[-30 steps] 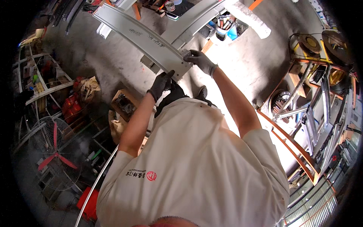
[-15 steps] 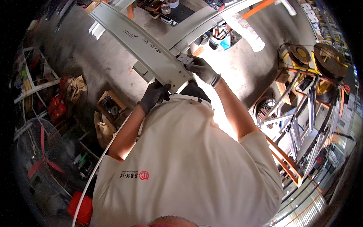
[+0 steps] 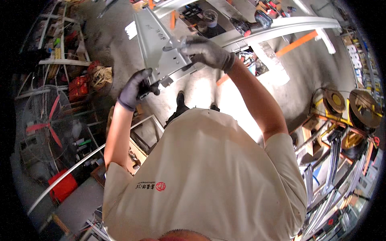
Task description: The person assembles a metal frame by attaching metal brackets to aluminum profiles using a screwdriver. They handle the frame, pick up brackets, and fasten them to the structure.
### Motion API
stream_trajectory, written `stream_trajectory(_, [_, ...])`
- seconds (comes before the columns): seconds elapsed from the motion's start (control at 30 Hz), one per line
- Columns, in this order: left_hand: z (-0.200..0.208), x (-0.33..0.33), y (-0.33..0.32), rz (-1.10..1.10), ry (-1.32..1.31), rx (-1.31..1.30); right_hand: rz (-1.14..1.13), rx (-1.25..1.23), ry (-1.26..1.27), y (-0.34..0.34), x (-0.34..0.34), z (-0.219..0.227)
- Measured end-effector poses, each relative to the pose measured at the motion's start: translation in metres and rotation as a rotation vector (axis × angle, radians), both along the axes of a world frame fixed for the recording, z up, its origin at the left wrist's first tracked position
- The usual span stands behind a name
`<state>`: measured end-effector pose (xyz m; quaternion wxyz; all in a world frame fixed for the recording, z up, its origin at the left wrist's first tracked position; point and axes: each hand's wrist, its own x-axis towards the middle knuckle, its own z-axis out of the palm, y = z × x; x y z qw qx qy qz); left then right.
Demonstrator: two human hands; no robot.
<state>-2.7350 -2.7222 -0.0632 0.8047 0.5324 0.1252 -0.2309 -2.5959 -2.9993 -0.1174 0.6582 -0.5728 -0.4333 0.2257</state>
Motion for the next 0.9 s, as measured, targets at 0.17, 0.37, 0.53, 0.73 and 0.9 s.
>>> stream_trajectory(0.17, [0.030,0.034,0.019,0.047,-0.012,-0.146,0.031,0.049,0.543,0.031,0.037,0.066])
stream_trajectory(0.37, [0.065,0.062,0.025,0.119,-0.071,-0.027,-0.039,-0.021,0.521,0.054,0.041,0.124])
stream_trajectory(0.53, [0.068,0.065,0.030,0.088,-0.099,-0.045,0.013,-0.032,0.596,0.054,0.048,0.127])
stream_trajectory(0.73, [0.069,0.068,0.033,0.031,-0.078,-0.091,0.047,0.017,0.582,0.056,0.060,0.118])
stream_trajectory(0.9, [0.068,0.070,0.034,0.051,-0.081,-0.068,0.016,0.031,0.594,0.061,0.054,0.124])
